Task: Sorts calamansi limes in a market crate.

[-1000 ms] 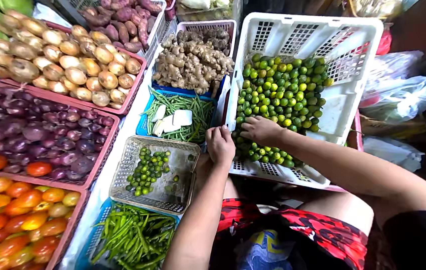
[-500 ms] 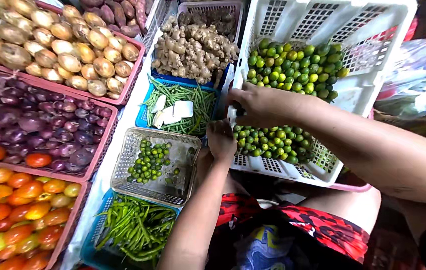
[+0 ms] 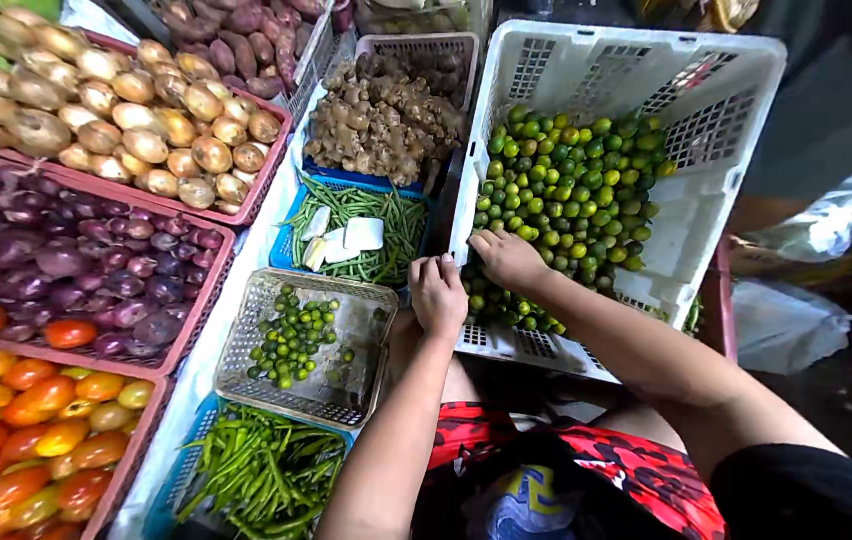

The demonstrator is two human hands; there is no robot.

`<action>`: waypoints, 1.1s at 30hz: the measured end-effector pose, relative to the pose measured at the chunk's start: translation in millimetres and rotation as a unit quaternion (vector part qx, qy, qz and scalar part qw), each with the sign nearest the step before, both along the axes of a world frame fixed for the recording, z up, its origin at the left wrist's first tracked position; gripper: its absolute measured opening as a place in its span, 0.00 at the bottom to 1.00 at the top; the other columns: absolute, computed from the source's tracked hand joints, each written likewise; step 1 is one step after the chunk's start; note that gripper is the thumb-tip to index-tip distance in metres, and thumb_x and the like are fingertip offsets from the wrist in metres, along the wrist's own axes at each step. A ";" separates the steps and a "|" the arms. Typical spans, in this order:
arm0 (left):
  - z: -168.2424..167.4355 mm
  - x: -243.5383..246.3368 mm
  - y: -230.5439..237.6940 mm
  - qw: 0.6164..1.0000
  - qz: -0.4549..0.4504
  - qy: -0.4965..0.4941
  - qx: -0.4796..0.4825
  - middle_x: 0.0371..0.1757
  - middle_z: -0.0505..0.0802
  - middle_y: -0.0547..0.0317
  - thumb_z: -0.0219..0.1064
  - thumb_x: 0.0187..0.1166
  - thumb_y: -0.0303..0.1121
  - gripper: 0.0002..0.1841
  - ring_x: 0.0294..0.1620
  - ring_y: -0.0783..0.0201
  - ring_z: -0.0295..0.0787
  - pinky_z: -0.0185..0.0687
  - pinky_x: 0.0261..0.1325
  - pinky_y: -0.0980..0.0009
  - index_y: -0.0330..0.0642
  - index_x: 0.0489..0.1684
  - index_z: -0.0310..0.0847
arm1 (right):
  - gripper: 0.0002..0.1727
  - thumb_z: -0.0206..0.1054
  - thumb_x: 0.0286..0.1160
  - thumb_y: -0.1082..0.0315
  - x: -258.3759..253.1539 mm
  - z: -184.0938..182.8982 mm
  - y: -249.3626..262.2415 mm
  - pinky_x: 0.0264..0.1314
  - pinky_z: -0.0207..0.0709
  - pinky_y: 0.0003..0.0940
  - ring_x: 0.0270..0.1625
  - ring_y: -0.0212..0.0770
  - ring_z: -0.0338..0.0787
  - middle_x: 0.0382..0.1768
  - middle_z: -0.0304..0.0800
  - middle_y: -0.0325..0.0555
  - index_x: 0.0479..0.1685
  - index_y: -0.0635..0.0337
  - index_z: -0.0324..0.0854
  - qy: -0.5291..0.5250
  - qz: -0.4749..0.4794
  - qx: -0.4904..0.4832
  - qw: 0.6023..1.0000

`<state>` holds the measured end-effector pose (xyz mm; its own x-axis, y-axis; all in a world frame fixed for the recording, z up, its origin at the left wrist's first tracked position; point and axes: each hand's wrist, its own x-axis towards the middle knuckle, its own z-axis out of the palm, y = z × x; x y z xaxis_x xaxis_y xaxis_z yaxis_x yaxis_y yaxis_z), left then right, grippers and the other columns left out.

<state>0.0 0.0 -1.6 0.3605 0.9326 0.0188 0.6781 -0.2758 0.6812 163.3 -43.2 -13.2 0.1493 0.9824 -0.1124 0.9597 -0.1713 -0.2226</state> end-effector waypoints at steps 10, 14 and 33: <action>1.7 -1.0 -0.3 1.000 -0.007 -0.012 0.019 0.66 0.86 0.44 0.50 0.93 0.46 0.23 0.69 0.49 0.84 0.81 0.71 0.50 0.37 0.56 0.88 | 0.26 0.61 0.80 0.76 -19.4 10.0 -22.4 0.68 0.79 0.62 0.71 0.70 0.81 0.82 0.66 0.67 0.79 0.65 0.70 -0.047 -0.055 -0.104 0.992; -2.7 -2.9 -1.5 0.999 -0.007 -0.020 0.030 0.65 0.86 0.43 0.49 0.94 0.47 0.24 0.67 0.49 0.84 0.81 0.70 0.52 0.37 0.55 0.88 | 0.22 0.65 0.77 0.77 -38.0 10.1 -18.9 0.58 0.82 0.63 0.58 0.72 0.85 0.73 0.70 0.76 0.70 0.72 0.75 -0.092 -0.094 -0.115 0.985; 1.8 -0.2 -0.8 1.000 0.007 -0.001 0.012 0.67 0.86 0.47 0.48 0.94 0.48 0.25 0.71 0.50 0.82 0.78 0.73 0.51 0.40 0.57 0.88 | 0.21 0.62 0.86 0.61 9.6 45.4 -33.5 0.61 0.84 0.60 0.60 0.58 0.89 0.71 0.80 0.60 0.75 0.55 0.76 0.339 -0.191 -0.112 0.914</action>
